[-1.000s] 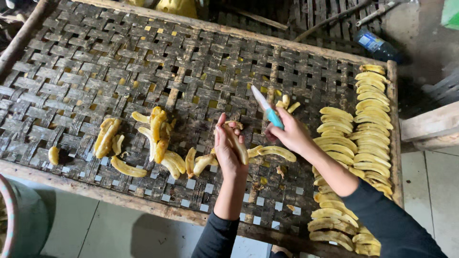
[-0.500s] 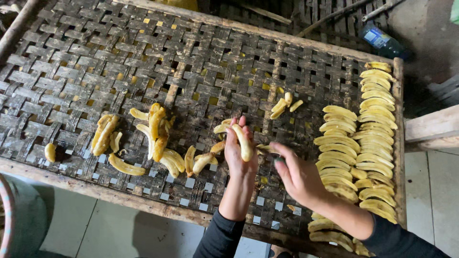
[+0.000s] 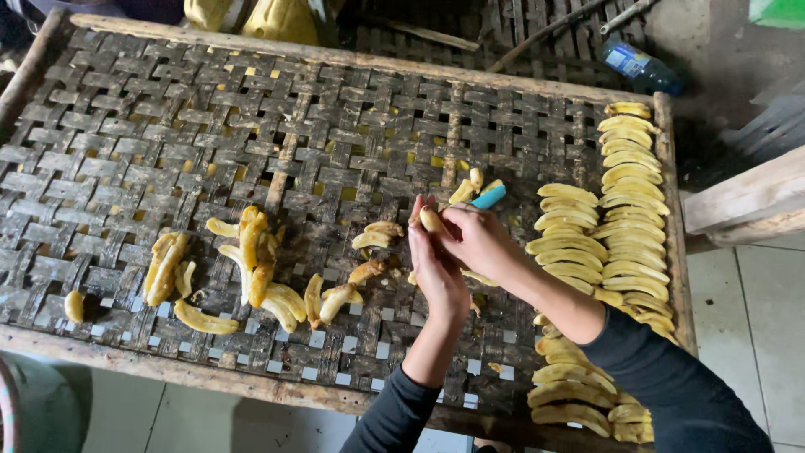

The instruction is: The person picks up peeled banana halves from a pile on a woven bamboo drying tray and lays them in neat rows along the tray, occasionally using a small knife to trim pieces. Discarded peels and trimmings collect in a basin beside the tray.

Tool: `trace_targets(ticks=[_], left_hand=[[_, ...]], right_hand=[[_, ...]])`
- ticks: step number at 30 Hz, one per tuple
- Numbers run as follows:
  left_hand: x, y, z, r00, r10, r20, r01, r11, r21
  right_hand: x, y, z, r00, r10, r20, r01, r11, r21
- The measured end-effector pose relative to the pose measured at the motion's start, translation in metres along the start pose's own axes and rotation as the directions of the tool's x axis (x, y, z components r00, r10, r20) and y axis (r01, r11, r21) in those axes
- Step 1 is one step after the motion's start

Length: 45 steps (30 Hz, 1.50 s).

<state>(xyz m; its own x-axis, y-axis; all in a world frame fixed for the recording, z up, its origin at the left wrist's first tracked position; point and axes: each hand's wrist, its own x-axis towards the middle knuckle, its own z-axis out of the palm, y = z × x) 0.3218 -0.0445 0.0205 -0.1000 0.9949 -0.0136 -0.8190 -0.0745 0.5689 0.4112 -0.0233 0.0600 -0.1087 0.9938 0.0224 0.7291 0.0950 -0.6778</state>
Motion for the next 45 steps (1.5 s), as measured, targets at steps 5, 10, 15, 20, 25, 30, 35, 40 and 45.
trace_targets(ticks=[5, 10, 15, 20, 25, 30, 35, 40, 45], left_hand=[[0.002, -0.024, 0.009, 0.994, -0.096, -0.054, 0.1, 0.993, 0.071], [-0.001, -0.044, 0.002, 0.999, -0.032, 0.019, 0.032, 0.999, -0.017], [0.002, -0.06, -0.016, 0.995, -0.102, 0.0, 0.101, 0.994, -0.051], [0.014, -0.077, -0.044, 0.981, -0.176, -0.081, 0.157, 0.967, -0.202], [0.019, -0.066, -0.069, 0.994, -0.099, 0.038, 0.106, 0.959, -0.262], [0.014, -0.046, -0.055, 0.961, -0.275, 0.003, 0.266, 0.925, -0.27], [0.01, -0.034, -0.038, 0.94, -0.34, -0.021, 0.326, 0.917, -0.232], [0.009, -0.041, -0.029, 0.973, -0.229, -0.006, 0.224, 0.958, -0.178], [0.008, -0.051, -0.02, 0.982, -0.188, 0.005, 0.188, 0.978, -0.096]], right_hand=[[0.004, 0.021, -0.021, 0.999, -0.007, -0.032, 0.009, 0.998, 0.064], [0.0, 0.033, -0.028, 0.999, 0.029, 0.031, -0.027, 0.998, -0.058], [-0.003, 0.036, -0.031, 0.991, 0.12, 0.063, -0.117, 0.992, -0.046], [-0.003, 0.047, -0.045, 0.999, -0.029, -0.028, 0.033, 0.987, 0.156], [0.008, 0.058, -0.059, 1.0, 0.008, -0.021, -0.002, 0.966, 0.259], [0.01, 0.051, -0.058, 0.991, -0.047, -0.126, 0.059, 0.994, 0.097], [0.005, 0.045, -0.041, 0.994, -0.062, -0.092, 0.06, 0.998, -0.015], [0.007, 0.058, -0.01, 0.981, 0.009, 0.193, -0.086, 0.915, 0.395], [0.009, 0.076, -0.014, 0.945, 0.065, 0.321, -0.263, 0.734, 0.625]])
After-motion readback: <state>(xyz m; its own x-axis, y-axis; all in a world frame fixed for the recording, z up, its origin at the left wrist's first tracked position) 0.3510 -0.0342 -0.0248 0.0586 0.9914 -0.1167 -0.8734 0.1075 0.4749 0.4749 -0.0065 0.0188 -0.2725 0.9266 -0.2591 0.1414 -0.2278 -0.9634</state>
